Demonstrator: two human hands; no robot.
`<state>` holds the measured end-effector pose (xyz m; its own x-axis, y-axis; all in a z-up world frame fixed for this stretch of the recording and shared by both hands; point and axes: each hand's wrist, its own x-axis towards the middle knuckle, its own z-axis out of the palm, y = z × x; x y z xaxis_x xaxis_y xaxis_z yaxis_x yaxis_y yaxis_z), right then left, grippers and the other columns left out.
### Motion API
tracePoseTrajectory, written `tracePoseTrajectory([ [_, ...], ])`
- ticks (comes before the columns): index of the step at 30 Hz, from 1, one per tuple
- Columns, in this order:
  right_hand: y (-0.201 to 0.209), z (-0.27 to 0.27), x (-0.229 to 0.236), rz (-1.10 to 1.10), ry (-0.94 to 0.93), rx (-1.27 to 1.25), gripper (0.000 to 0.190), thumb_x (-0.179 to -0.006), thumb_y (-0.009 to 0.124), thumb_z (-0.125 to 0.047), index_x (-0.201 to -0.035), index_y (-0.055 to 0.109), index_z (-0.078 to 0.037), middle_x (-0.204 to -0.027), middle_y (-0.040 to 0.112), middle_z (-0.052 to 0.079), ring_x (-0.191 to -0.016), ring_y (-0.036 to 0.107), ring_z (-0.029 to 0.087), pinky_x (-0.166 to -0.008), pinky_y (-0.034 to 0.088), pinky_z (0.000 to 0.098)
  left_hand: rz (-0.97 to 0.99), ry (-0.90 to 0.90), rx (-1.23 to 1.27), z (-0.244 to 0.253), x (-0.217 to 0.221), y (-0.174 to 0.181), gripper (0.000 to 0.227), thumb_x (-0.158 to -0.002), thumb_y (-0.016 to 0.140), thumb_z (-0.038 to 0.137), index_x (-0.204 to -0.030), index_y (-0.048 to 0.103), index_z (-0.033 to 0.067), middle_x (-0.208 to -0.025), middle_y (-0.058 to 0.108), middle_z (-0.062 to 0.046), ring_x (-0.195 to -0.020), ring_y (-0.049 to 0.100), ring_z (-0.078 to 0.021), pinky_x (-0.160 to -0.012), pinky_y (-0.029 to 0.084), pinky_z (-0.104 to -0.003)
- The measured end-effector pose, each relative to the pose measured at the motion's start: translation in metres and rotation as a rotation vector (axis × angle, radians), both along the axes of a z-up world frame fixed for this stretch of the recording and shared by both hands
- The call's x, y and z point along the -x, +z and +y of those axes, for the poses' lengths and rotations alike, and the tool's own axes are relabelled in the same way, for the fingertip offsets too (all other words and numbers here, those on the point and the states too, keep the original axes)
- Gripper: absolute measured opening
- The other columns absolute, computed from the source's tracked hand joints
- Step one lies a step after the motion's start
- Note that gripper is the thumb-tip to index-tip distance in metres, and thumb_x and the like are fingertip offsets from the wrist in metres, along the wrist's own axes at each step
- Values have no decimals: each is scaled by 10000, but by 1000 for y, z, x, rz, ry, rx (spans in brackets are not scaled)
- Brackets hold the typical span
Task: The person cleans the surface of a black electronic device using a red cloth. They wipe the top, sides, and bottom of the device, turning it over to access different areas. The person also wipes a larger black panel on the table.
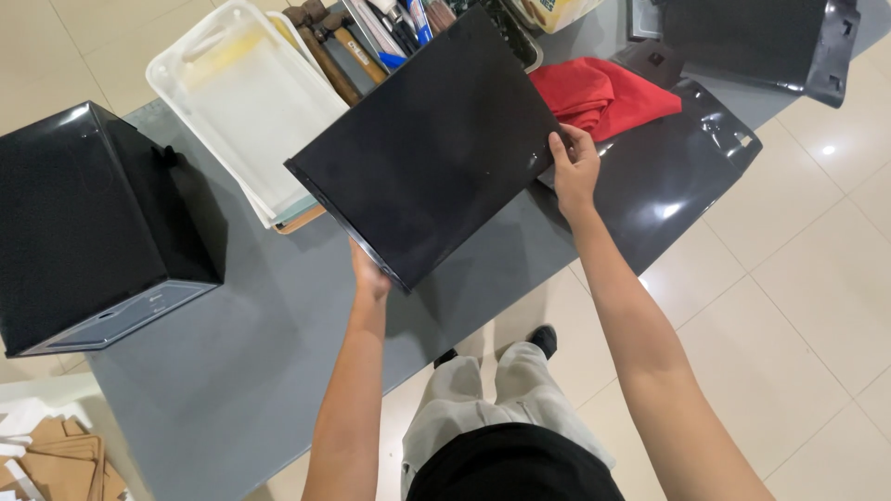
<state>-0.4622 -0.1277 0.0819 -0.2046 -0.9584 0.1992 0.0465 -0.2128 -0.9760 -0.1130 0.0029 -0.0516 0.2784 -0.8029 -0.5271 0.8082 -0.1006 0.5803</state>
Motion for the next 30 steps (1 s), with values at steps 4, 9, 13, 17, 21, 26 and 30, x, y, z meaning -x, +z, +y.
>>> tracePoseTrajectory([
  [4,-24,0,-9,15,-61,-41,414,-1033,702,-298,-1332,637,-19,-1211,668,96,-1063,608,151,-962,498,299,-152,-5,-18,7,4,40,529,-959,519,495,-1411,435,235,-1309,587,-67,-1212,613,-277,-1053,532,-497],
  [9,-31,9,-26,509,-151,-94,1512,-649,1033,-556,-1644,-11,-103,-1631,109,285,-1533,183,446,-1243,260,510,-299,42,117,7,9,43,505,-1056,372,595,-1318,459,171,-1362,550,-96,-1303,527,-256,-1109,465,-460],
  [13,-19,14,-34,515,0,-221,1657,-580,1060,-539,-1635,-170,-196,-1635,-129,328,-1560,32,489,-1234,222,569,-278,83,14,10,15,59,496,-1026,362,597,-1265,465,176,-1328,538,-84,-1268,530,-275,-1070,471,-508],
  [17,-22,13,-34,548,97,-237,1639,-520,1036,-538,-1632,-133,-251,-1644,-44,321,-1550,135,483,-1244,272,570,-357,76,-3,12,6,58,474,-1040,354,607,-1232,458,185,-1325,523,-80,-1292,485,-265,-1111,422,-501],
  [21,-35,14,-32,440,170,-259,1536,-617,983,-515,-1674,-102,-258,-1693,25,294,-1586,160,490,-1256,291,574,-338,48,-104,17,6,83,443,-1023,335,594,-1192,448,200,-1322,525,-51,-1284,484,-244,-1074,418,-517],
  [26,-51,13,-33,482,140,-277,1541,-654,1014,-477,-1638,-145,-229,-1657,30,280,-1553,198,469,-1243,312,554,-386,66,-57,14,5,67,430,-1027,367,589,-1193,470,206,-1317,544,-39,-1276,480,-222,-1105,400,-458],
  [30,-36,12,-33,392,162,-310,1574,-615,1001,-399,-1621,-198,-236,-1627,20,269,-1519,233,448,-1214,370,525,-413,86,11,6,2,43,412,-1075,394,570,-1184,478,182,-1208,535,-54,-1143,485,-205,-1057,432,-418],
])
